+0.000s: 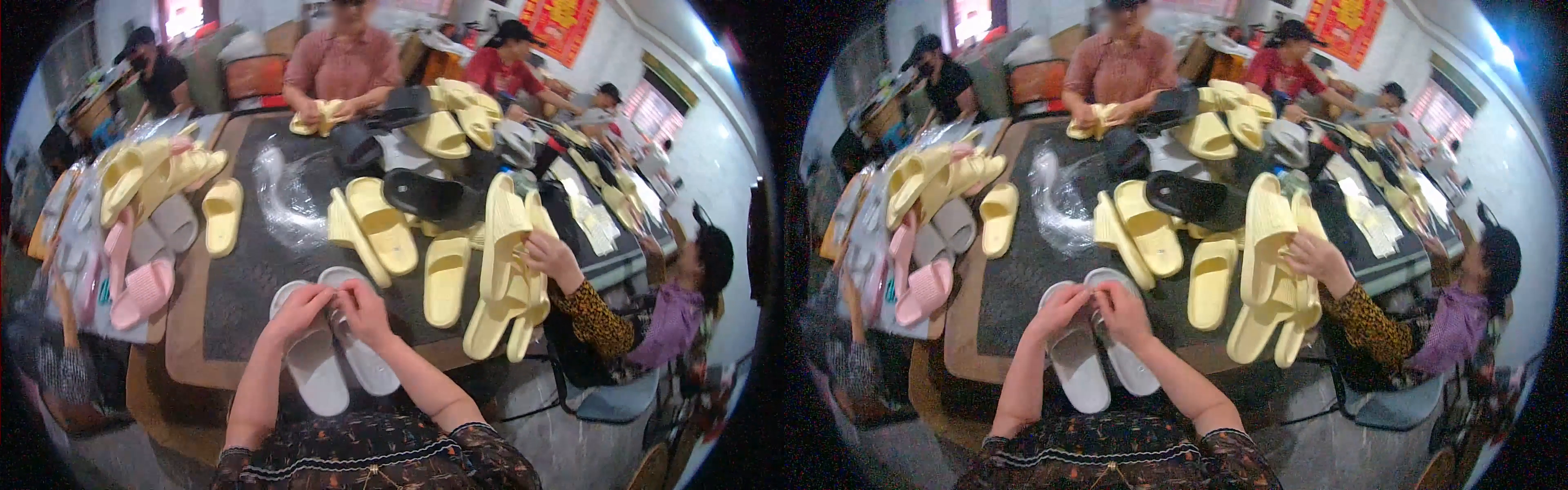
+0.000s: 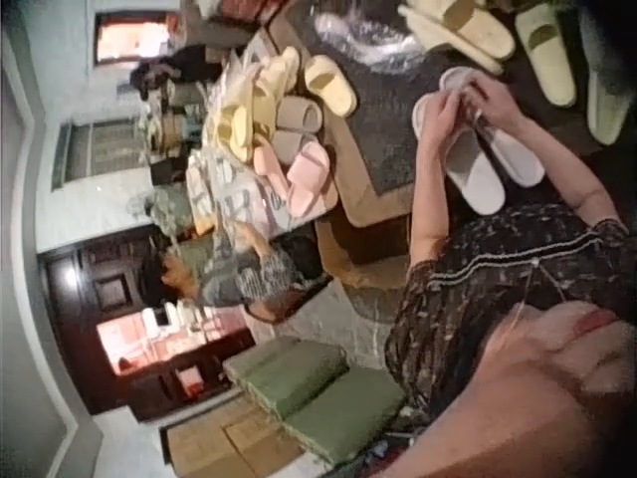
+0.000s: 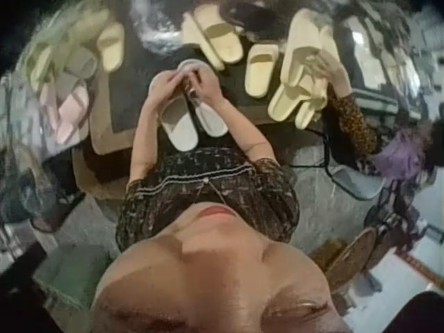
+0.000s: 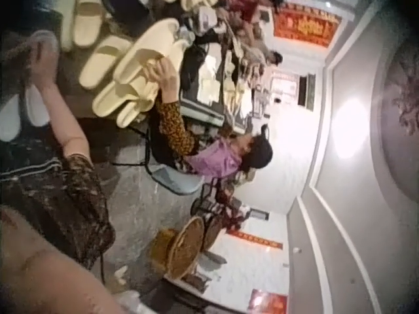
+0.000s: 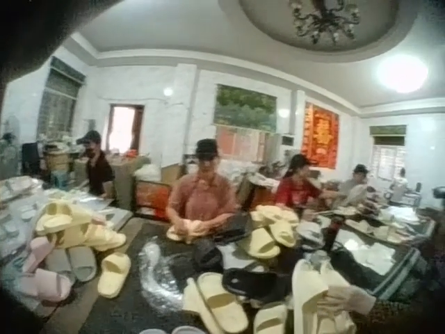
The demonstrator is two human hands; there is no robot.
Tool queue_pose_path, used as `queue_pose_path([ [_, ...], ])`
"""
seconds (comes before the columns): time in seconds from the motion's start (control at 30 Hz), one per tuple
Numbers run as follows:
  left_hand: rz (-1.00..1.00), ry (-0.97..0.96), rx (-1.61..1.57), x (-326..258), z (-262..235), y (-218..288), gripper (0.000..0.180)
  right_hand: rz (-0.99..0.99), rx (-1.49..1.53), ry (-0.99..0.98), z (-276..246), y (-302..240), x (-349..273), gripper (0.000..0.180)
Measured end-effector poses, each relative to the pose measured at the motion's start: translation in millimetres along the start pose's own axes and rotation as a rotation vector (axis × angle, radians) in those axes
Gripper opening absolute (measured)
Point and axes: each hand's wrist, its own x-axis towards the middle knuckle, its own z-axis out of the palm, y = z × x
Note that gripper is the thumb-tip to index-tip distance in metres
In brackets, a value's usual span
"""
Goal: Organizing, pairing, and inspecting various plastic slippers on a workshop table.
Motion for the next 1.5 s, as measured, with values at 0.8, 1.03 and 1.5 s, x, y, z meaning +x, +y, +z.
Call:
queue_pose_path([
  [0.8,0.39,0.414,0.355,-12.9,13.9,-25.6,0.009,0.153,0.525,-0.077,17.0,36.5,13.9,0.016],
  [1.03,0.406,0.454,0.268,-11.3,10.7,-43.5,0.006,0.165,0.45,-0.077,14.7,34.3,13.3,0.01],
  [1.5,0.449,0.462,0.318,-13.9,16.1,-30.8,0.005,0.063,0.368,-0.171,13.1,34.3,13.1,0.011],
])
